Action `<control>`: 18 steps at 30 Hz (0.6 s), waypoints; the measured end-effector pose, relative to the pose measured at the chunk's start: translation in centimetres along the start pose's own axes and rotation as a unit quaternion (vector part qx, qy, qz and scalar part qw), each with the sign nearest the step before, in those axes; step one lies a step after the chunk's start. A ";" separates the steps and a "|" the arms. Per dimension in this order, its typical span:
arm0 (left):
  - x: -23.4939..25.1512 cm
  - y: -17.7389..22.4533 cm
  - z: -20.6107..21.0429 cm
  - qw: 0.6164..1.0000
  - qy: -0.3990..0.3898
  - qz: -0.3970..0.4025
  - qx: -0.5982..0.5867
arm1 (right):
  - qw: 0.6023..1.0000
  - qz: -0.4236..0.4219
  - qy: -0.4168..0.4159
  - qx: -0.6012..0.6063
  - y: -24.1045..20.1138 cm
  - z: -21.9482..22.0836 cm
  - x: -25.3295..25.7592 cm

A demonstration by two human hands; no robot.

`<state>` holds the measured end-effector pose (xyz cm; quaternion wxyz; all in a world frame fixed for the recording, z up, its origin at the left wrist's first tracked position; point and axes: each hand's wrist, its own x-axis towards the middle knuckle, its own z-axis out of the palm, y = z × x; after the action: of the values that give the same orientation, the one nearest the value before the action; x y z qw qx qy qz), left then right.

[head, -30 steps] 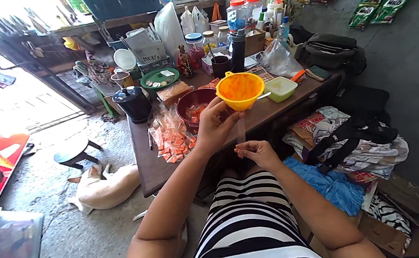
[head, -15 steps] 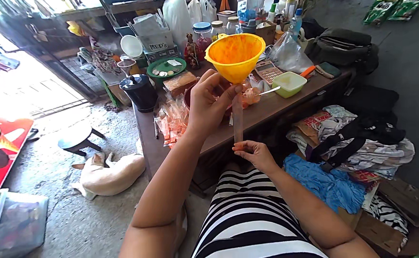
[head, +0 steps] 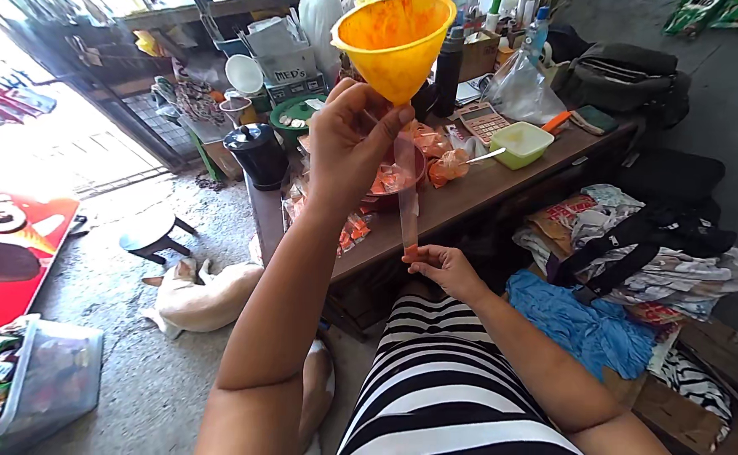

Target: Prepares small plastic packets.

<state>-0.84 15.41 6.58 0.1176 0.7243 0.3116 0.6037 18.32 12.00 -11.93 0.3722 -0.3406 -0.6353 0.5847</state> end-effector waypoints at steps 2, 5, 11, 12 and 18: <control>0.6 0.0 -0.7 1.000 0.002 0.000 0.023 | 0.999 0.027 -0.032 -0.023 0.3 -0.1 0.0; 1.2 0.1 -2.1 0.999 0.007 -0.012 0.053 | 0.997 0.065 -0.038 -0.031 0.7 -0.2 -0.3; 1.8 0.1 -4.8 0.992 0.034 -0.048 0.110 | 0.990 0.118 -0.063 -0.037 1.7 -0.3 -0.8; 1.7 0.0 -5.2 0.991 0.035 -0.056 0.121 | 0.990 0.122 -0.068 -0.037 1.8 -0.3 -0.8; 0.4 -1.9 -8.1 0.981 0.028 -0.108 0.156 | 0.989 0.130 -0.059 -0.029 1.8 -1.2 -0.7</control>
<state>-9.06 15.49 7.85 0.0593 0.6788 0.4815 0.5513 19.70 12.10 -13.74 0.2447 -0.3964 -0.6231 0.6283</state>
